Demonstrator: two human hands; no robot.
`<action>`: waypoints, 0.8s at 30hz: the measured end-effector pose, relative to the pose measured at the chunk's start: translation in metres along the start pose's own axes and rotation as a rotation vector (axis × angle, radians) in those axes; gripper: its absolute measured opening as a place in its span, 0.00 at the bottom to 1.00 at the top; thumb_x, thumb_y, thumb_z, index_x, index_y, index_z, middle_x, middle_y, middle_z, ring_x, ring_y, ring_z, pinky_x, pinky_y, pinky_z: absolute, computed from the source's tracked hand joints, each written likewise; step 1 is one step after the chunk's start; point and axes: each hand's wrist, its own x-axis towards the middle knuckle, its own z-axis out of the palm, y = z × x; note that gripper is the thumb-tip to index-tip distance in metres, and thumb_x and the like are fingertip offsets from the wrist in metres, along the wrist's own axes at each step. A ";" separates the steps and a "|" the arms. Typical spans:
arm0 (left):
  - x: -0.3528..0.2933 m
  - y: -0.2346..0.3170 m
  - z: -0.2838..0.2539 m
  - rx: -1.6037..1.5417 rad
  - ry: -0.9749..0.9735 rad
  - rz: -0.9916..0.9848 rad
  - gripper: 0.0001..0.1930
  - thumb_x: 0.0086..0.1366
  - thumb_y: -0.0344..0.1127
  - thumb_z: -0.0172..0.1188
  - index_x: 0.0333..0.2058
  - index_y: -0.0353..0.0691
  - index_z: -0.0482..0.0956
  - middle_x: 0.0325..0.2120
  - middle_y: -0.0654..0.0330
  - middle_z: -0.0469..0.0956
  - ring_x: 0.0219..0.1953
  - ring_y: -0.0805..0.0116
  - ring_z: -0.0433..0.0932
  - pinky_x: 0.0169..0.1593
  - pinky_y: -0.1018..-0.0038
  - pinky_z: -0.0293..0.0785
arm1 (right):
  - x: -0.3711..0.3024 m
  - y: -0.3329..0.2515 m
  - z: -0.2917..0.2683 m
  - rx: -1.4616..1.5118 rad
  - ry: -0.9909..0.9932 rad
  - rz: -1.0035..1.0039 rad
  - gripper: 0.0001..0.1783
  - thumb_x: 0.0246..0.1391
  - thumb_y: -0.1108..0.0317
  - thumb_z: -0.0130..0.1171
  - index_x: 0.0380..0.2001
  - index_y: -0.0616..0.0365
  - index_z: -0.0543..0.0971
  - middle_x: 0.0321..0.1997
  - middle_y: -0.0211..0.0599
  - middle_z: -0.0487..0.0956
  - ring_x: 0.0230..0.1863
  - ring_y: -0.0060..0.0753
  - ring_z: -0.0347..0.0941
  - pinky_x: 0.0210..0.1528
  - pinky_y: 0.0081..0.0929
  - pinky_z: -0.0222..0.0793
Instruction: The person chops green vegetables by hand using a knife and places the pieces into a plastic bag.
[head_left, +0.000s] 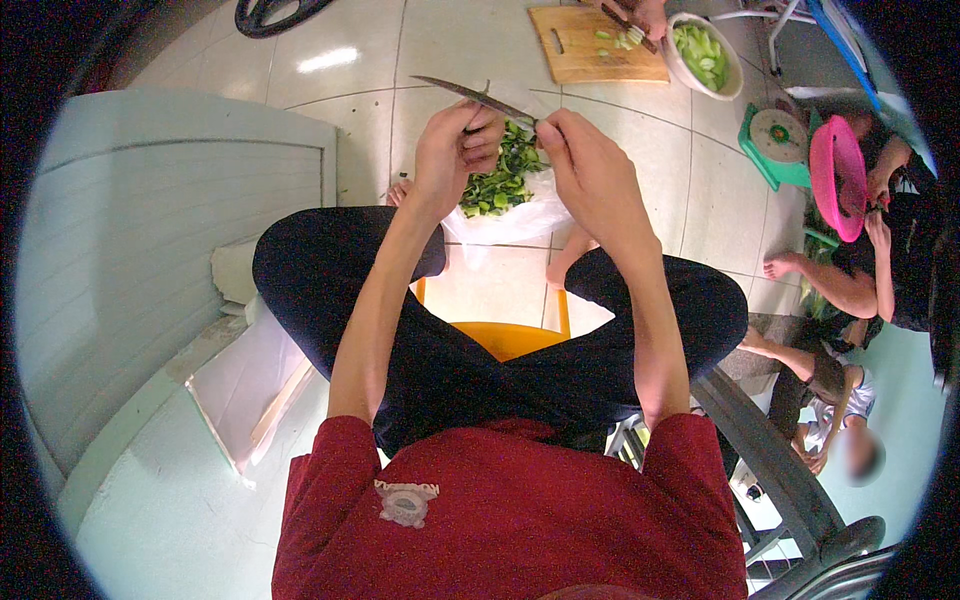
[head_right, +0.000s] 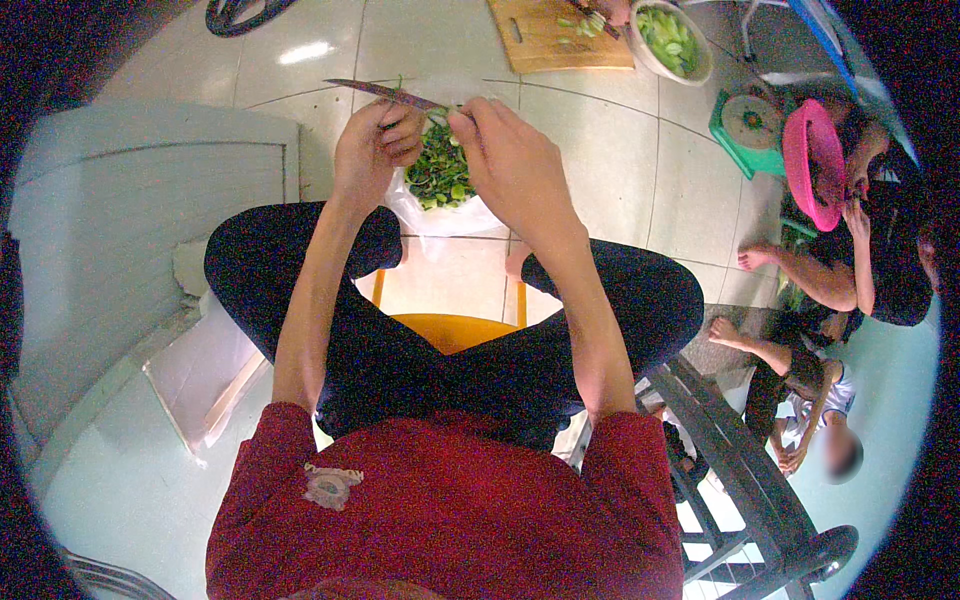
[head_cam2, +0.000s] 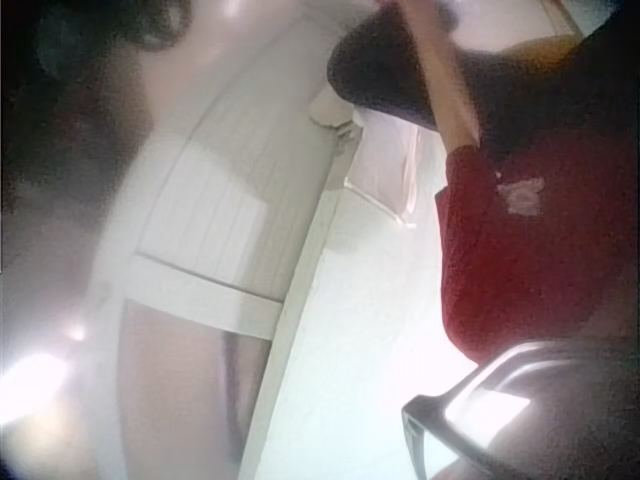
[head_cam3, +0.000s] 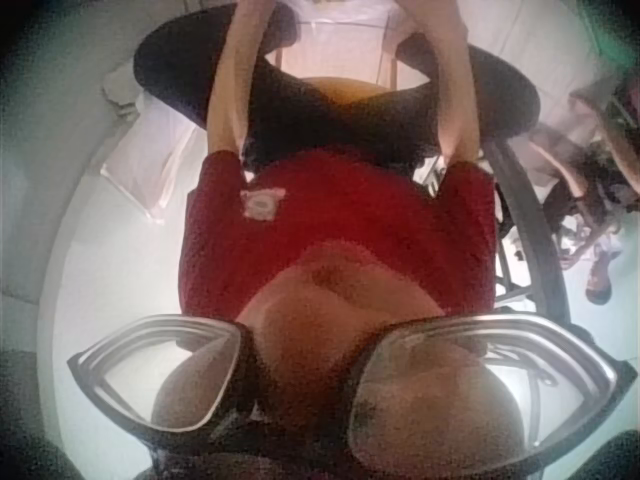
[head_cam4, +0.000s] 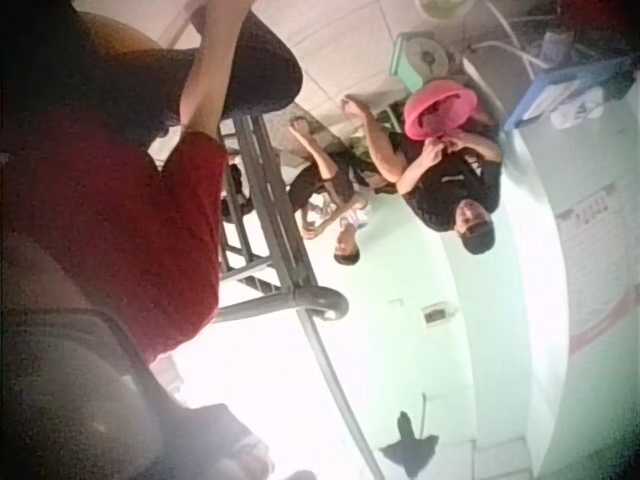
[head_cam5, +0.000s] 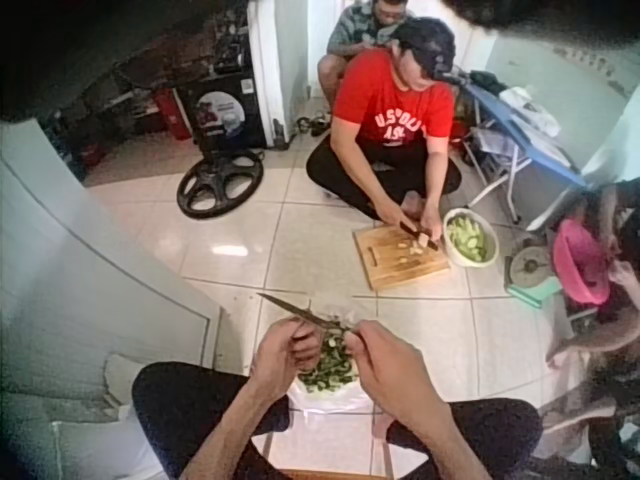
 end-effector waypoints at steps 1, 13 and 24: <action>0.000 0.000 0.000 0.020 -0.001 0.004 0.16 0.72 0.46 0.47 0.24 0.52 0.61 0.18 0.75 0.53 0.20 0.80 0.51 0.25 0.78 0.48 | 0.000 0.000 0.001 -0.006 0.004 0.000 0.16 0.69 0.57 0.45 0.40 0.59 0.73 0.38 0.50 0.77 0.39 0.59 0.75 0.39 0.50 0.71; 0.002 -0.005 -0.001 0.042 -0.041 0.030 0.15 0.73 0.44 0.47 0.26 0.49 0.60 0.19 0.74 0.55 0.20 0.82 0.51 0.23 0.81 0.47 | 0.002 0.002 0.004 -0.048 0.037 -0.007 0.14 0.68 0.59 0.47 0.39 0.60 0.72 0.38 0.50 0.77 0.38 0.60 0.75 0.41 0.51 0.71; 0.003 -0.013 0.008 0.154 0.168 0.075 0.13 0.74 0.41 0.47 0.31 0.43 0.70 0.19 0.74 0.58 0.19 0.84 0.54 0.22 0.82 0.48 | 0.000 0.001 0.003 -0.040 0.009 0.029 0.14 0.68 0.59 0.47 0.40 0.60 0.73 0.39 0.49 0.78 0.38 0.60 0.76 0.41 0.51 0.72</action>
